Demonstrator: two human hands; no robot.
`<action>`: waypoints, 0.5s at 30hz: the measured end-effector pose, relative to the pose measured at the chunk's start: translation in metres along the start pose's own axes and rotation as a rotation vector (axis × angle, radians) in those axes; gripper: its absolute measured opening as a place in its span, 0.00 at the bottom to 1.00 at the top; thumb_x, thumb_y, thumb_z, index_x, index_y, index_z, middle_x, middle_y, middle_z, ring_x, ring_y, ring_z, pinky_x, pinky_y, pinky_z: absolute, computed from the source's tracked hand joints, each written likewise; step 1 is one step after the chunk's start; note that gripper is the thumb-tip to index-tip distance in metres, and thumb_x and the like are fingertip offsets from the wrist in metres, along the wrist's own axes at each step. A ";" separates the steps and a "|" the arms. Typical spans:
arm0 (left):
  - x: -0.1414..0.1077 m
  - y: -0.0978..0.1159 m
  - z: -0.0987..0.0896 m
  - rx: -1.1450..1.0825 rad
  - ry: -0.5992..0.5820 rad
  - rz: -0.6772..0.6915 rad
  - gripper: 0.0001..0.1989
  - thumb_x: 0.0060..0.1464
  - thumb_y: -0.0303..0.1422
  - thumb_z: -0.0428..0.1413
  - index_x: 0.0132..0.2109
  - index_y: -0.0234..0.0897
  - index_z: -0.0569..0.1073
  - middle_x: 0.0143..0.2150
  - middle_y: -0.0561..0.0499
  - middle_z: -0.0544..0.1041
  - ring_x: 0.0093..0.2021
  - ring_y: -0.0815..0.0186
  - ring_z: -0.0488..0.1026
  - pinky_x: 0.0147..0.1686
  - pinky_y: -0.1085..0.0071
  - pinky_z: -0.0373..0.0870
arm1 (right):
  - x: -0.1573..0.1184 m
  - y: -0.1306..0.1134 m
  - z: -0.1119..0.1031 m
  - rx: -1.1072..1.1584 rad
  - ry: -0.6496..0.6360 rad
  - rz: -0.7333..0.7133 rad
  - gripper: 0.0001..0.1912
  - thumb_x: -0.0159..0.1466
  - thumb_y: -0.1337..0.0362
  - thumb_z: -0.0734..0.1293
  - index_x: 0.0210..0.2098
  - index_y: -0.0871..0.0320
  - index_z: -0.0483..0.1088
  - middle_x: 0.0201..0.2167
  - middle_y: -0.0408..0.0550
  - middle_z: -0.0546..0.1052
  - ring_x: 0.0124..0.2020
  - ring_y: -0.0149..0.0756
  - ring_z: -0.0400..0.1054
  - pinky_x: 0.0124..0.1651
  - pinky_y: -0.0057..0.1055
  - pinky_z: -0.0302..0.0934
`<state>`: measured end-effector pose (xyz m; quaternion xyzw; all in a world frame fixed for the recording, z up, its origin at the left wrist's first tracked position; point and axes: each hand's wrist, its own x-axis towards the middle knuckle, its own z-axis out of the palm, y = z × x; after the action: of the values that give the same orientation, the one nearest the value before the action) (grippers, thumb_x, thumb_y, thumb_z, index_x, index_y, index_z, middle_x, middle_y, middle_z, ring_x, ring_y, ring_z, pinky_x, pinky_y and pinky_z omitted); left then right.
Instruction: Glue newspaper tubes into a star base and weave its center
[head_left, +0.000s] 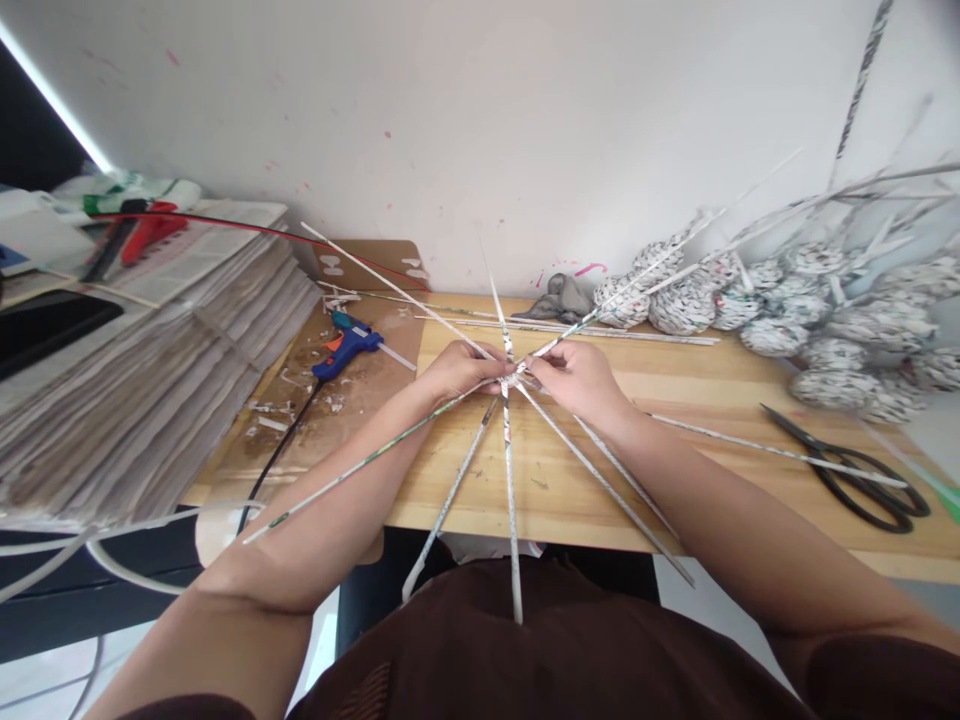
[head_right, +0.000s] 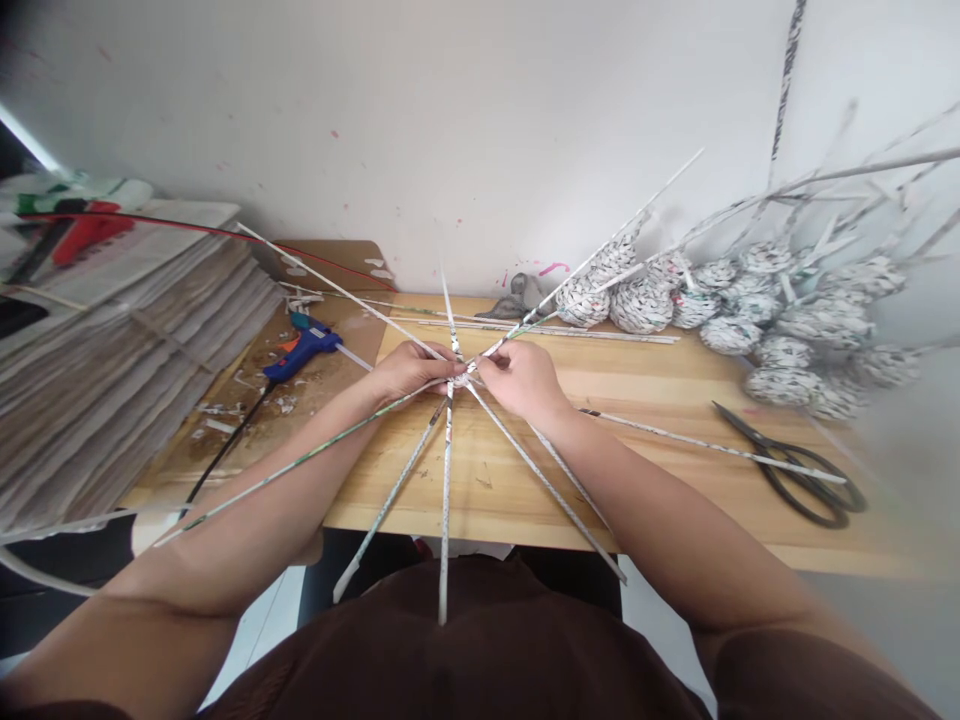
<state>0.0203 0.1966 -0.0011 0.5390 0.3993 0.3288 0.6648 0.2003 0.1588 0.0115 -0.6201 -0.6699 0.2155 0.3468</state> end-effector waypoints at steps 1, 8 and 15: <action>0.000 0.000 0.000 0.005 0.004 0.000 0.15 0.36 0.36 0.68 0.30 0.30 0.76 0.27 0.49 0.77 0.27 0.70 0.72 0.26 0.76 0.68 | 0.000 0.000 -0.001 0.009 -0.010 0.013 0.12 0.58 0.57 0.66 0.29 0.59 0.77 0.24 0.48 0.79 0.25 0.36 0.72 0.28 0.29 0.62; -0.002 0.003 0.002 0.103 -0.006 0.051 0.12 0.39 0.36 0.65 0.28 0.31 0.74 0.22 0.53 0.74 0.21 0.73 0.68 0.24 0.76 0.66 | 0.004 0.003 -0.001 0.183 -0.025 0.025 0.13 0.57 0.55 0.67 0.29 0.60 0.76 0.25 0.47 0.78 0.26 0.35 0.71 0.30 0.29 0.63; -0.002 0.000 -0.001 0.101 -0.081 0.085 0.17 0.39 0.41 0.66 0.31 0.31 0.75 0.27 0.51 0.75 0.26 0.71 0.70 0.29 0.74 0.70 | 0.008 0.011 0.001 0.308 -0.041 0.011 0.11 0.56 0.56 0.68 0.29 0.60 0.73 0.26 0.46 0.78 0.28 0.35 0.71 0.33 0.31 0.66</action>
<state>0.0184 0.1958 -0.0007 0.6010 0.3650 0.3142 0.6378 0.2065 0.1683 0.0046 -0.5588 -0.6325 0.3303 0.4227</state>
